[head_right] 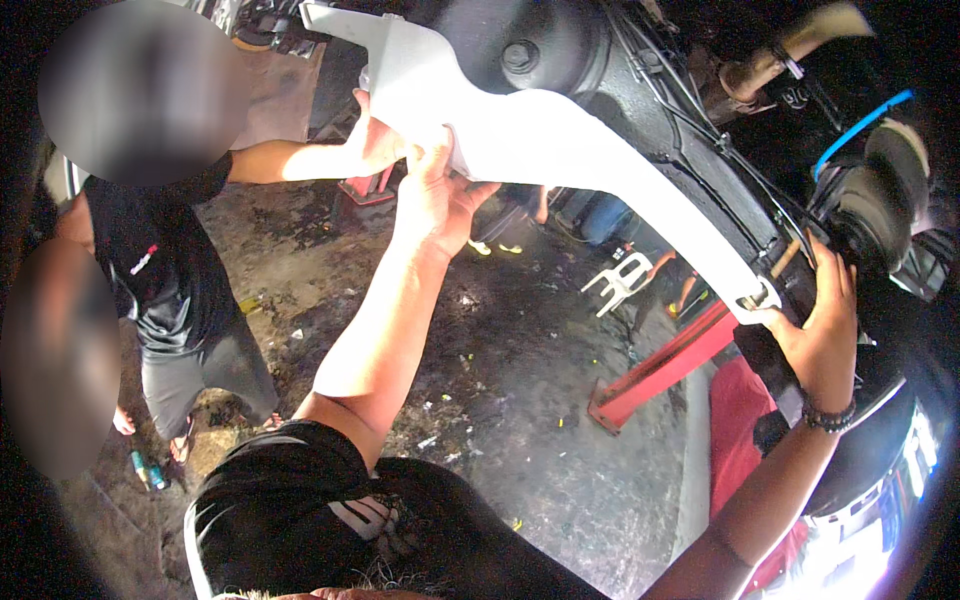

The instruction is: The person installs a white plastic underbody splash shield onto the underside of a vehicle. They align the panel with the chassis, insert bolts by hand, and then use a power drill to tighten the fasteners while a coworker assists by holding the panel in place.

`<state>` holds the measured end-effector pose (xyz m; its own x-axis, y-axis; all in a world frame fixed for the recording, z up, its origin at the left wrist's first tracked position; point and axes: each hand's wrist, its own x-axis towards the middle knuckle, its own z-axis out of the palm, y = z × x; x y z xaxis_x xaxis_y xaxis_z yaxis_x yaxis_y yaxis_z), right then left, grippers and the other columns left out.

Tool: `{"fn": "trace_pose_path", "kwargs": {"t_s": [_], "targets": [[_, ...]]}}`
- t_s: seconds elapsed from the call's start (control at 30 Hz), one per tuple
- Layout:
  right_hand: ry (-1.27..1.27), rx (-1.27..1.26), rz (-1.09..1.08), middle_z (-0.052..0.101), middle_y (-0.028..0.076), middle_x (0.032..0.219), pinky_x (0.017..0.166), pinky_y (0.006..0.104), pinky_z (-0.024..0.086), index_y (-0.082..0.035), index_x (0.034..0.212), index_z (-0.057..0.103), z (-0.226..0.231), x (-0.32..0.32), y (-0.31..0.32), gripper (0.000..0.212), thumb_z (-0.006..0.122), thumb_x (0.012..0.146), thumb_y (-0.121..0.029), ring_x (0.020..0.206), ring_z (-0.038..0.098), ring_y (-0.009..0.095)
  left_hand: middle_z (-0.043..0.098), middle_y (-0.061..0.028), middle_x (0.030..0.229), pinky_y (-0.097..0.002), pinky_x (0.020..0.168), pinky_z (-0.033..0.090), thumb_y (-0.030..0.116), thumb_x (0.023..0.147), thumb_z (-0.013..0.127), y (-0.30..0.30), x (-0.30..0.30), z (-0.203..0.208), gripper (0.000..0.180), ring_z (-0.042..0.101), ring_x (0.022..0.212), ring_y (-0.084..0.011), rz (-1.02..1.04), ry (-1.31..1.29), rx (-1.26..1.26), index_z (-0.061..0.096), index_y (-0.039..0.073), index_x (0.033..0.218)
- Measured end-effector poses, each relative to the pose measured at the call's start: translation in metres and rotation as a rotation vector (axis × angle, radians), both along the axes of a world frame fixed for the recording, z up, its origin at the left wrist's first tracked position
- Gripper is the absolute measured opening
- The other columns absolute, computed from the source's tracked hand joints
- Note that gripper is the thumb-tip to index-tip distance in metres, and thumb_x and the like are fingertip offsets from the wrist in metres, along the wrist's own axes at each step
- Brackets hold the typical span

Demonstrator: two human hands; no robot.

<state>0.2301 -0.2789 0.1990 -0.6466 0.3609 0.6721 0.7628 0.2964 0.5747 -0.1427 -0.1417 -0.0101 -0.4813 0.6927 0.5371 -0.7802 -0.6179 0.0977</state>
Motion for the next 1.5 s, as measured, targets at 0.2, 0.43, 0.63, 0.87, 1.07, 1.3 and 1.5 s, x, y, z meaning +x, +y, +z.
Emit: {"fn": "trace_pose_path", "kwargs": {"t_s": [0.2, 0.43, 0.63, 0.87, 1.07, 1.3, 1.5], "targets": [[-0.009, 0.018, -0.058, 0.055, 0.022, 0.142, 0.116, 0.0455, 0.039, -0.001, 0.147, 0.046, 0.001, 0.014, 0.01, 0.092, 0.087, 0.068, -0.022, 0.134, 0.051, 0.041, 0.038, -0.003, 0.155, -0.0619, 0.106, 0.037, 0.046, 0.094, 0.074, -0.004, -0.005, 0.003, 0.084, 0.044, 0.138, -0.0333, 0.01, 0.025, -0.008, 0.021, 0.033, 0.158], [-0.087, 0.059, -0.041, 0.054, 0.022, 0.146, 0.118, 0.047, 0.036, -0.002, 0.151, 0.044, 0.002, 0.024, 0.01, 0.093, 0.081, 0.077, -0.046, 0.137, 0.049, 0.041, 0.044, 0.0, 0.149, -0.0508, 0.095, 0.041, 0.045, 0.096, 0.071, 0.001, -0.005, 0.003, 0.077, 0.048, 0.129, -0.0254, 0.017, 0.028, -0.094, 0.024, 0.034, 0.155], [0.061, -0.026, -0.088, 0.056, 0.019, 0.144, 0.116, 0.0441, 0.039, -0.004, 0.147, 0.048, -0.001, 0.003, 0.009, 0.088, 0.083, 0.066, -0.008, 0.135, 0.052, 0.039, 0.046, -0.0015, 0.147, -0.0493, 0.096, 0.042, 0.039, 0.098, 0.067, 0.001, -0.01, 0.004, 0.065, 0.052, 0.127, -0.0234, 0.056, 0.039, -0.093, 0.029, 0.031, 0.15], [0.072, -0.066, -0.118, 0.055, 0.018, 0.146, 0.119, 0.0434, 0.038, -0.005, 0.149, 0.046, 0.0, 0.007, 0.0, 0.093, 0.084, 0.064, -0.004, 0.137, 0.051, 0.036, 0.044, 0.001, 0.149, -0.0505, 0.098, 0.039, 0.044, 0.096, 0.07, 0.008, -0.007, 0.0, 0.072, 0.047, 0.132, -0.0237, 0.019, 0.04, -0.064, 0.027, 0.034, 0.153], [0.076, -0.083, -0.117, 0.055, 0.02, 0.146, 0.119, 0.0426, 0.038, -0.002, 0.148, 0.045, 0.001, 0.005, 0.007, 0.089, 0.083, 0.067, -0.007, 0.138, 0.051, 0.036, 0.043, 0.0033, 0.151, -0.0568, 0.104, 0.034, 0.049, 0.094, 0.072, 0.009, -0.007, -0.001, 0.08, 0.046, 0.133, -0.0254, 0.041, 0.046, -0.102, 0.023, 0.038, 0.157], [0.121, -0.113, -0.095, 0.056, 0.021, 0.144, 0.118, 0.0425, 0.039, -0.001, 0.148, 0.045, -0.001, -0.012, -0.005, 0.086, 0.082, 0.071, -0.008, 0.138, 0.051, 0.036, 0.041, -0.0078, 0.15, -0.0684, 0.112, 0.025, 0.043, 0.094, 0.072, -0.006, -0.003, 0.005, 0.071, 0.045, 0.131, -0.0335, 0.042, 0.002, -0.227, 0.032, 0.03, 0.151], [0.126, -0.145, 0.069, 0.059, 0.019, 0.139, 0.111, 0.0423, 0.045, -0.004, 0.148, 0.047, 0.001, 0.007, 0.001, 0.086, 0.084, 0.071, -0.014, 0.131, 0.057, 0.035, 0.02, -0.0202, 0.166, -0.0688, 0.121, 0.007, 0.047, 0.096, 0.067, 0.0, -0.005, 0.011, 0.087, 0.014, 0.155, -0.0458, 0.024, 0.047, -0.24, 0.02, 0.017, 0.162]]}}
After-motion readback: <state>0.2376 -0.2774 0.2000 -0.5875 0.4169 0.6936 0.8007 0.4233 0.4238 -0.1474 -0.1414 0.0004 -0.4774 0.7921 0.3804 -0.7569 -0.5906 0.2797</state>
